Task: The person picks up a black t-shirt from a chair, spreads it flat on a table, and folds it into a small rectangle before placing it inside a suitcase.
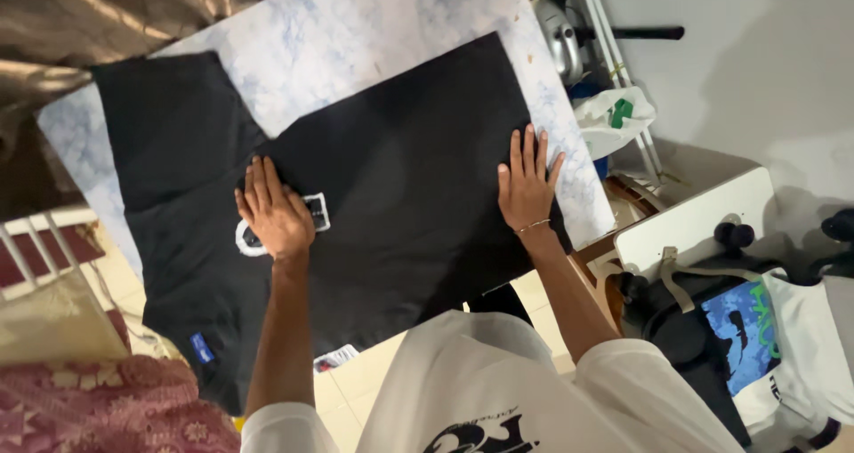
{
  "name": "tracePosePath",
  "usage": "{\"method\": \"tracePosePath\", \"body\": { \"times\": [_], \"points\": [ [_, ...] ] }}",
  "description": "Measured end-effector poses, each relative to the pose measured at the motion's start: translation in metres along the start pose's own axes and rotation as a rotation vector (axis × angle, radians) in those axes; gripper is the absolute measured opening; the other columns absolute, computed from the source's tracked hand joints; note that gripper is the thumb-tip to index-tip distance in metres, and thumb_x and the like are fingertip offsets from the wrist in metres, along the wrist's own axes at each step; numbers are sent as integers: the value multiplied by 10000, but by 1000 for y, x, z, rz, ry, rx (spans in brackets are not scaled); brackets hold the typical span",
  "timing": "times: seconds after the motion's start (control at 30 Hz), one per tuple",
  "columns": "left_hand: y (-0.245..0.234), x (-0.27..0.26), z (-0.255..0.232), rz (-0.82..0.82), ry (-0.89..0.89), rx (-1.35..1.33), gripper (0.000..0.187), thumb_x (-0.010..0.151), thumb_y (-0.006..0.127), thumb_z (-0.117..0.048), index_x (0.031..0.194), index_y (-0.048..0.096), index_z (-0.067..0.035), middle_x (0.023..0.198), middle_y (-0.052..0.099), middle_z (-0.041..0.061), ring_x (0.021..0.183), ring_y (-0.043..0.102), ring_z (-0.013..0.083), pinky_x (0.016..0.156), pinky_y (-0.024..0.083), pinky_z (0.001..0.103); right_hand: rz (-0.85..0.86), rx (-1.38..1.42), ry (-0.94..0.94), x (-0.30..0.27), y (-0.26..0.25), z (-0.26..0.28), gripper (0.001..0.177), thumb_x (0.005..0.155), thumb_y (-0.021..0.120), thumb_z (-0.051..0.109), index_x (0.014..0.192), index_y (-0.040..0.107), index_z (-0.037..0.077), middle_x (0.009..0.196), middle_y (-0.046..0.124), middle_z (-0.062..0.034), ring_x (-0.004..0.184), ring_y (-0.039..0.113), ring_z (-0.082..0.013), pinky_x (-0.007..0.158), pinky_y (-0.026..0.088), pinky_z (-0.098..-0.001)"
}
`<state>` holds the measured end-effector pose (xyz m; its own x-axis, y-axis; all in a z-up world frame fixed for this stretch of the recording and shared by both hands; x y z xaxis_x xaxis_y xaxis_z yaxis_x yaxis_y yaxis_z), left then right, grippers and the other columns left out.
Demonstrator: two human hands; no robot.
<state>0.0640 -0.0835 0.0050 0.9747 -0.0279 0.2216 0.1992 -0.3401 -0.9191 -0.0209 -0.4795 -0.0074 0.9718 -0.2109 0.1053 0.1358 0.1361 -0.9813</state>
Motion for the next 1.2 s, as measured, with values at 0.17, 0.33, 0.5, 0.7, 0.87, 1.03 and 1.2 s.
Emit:
{"method": "tracePosePath", "body": {
  "times": [0.17, 0.33, 0.5, 0.7, 0.87, 1.03, 1.2],
  "points": [
    [9, -9, -1, 10, -107, -30, 582, 1005, 455, -155, 1569, 452, -13, 1648, 409, 183, 1549, 342, 348, 1274, 145, 576, 141, 172, -313, -20, 7, 86, 603, 1061, 455, 378, 1581, 397, 78, 1675, 271, -160, 1547, 221, -390, 1200, 119, -693],
    [-4, -33, 3, 82, -147, -22, 584, 1065, 406, -255, 1614, 378, -59, 1694, 298, 170, 1574, 251, 350, 1270, 106, 582, 227, 331, -603, -22, 6, 161, 597, 1081, 485, 359, 1610, 377, 106, 1705, 264, -106, 1578, 213, -350, 1248, 141, -666],
    [-33, -65, 40, 101, -314, 13, 597, 1075, 407, -319, 1635, 335, -126, 1715, 236, 150, 1582, 207, 342, 1260, 95, 592, 275, 276, -805, -16, 14, 213, 607, 1055, 492, 356, 1602, 381, 118, 1696, 273, -92, 1570, 218, -337, 1239, 145, -649],
    [-68, -116, 90, -9, -579, 103, 637, 1061, 435, -359, 1643, 311, -132, 1712, 222, 141, 1584, 184, 334, 1254, 92, 599, 298, 266, -941, -12, 32, 254, 611, 1064, 498, 363, 1613, 364, 130, 1701, 271, -90, 1576, 204, -337, 1252, 129, -622],
    [-60, -123, 100, -85, -779, 199, 655, 1066, 441, -355, 1643, 291, -83, 1721, 237, 106, 1599, 197, 298, 1241, 56, 657, 320, 225, -992, -6, 39, 272, 632, 1058, 502, 365, 1622, 350, 123, 1703, 260, -95, 1575, 200, -338, 1249, 120, -624],
    [-43, -84, 99, -63, -552, 111, 611, 1069, 442, -330, 1637, 324, -137, 1721, 239, 116, 1599, 207, 300, 1251, 56, 648, 309, 212, -1015, 6, 37, 280, 631, 1046, 502, 383, 1615, 355, 151, 1698, 266, -101, 1570, 204, -336, 1241, 122, -631],
    [-53, -74, 126, -71, -523, 114, 605, 1074, 449, -334, 1640, 338, -153, 1709, 243, 135, 1581, 210, 323, 1251, 85, 618, 301, 212, -867, 35, 40, 263, 639, 1036, 491, 382, 1609, 358, 133, 1696, 258, -131, 1573, 196, -344, 1237, 111, -625]
  ]
}}
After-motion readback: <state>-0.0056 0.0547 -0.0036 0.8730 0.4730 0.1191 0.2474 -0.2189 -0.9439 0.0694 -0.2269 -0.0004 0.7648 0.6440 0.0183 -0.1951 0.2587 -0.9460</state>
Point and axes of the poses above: each hand's wrist, its own x-axis towards the middle knuckle, its own y-axis out of the palm, z = x × y, the point moved 3 cm from there along x, towards the middle knuckle
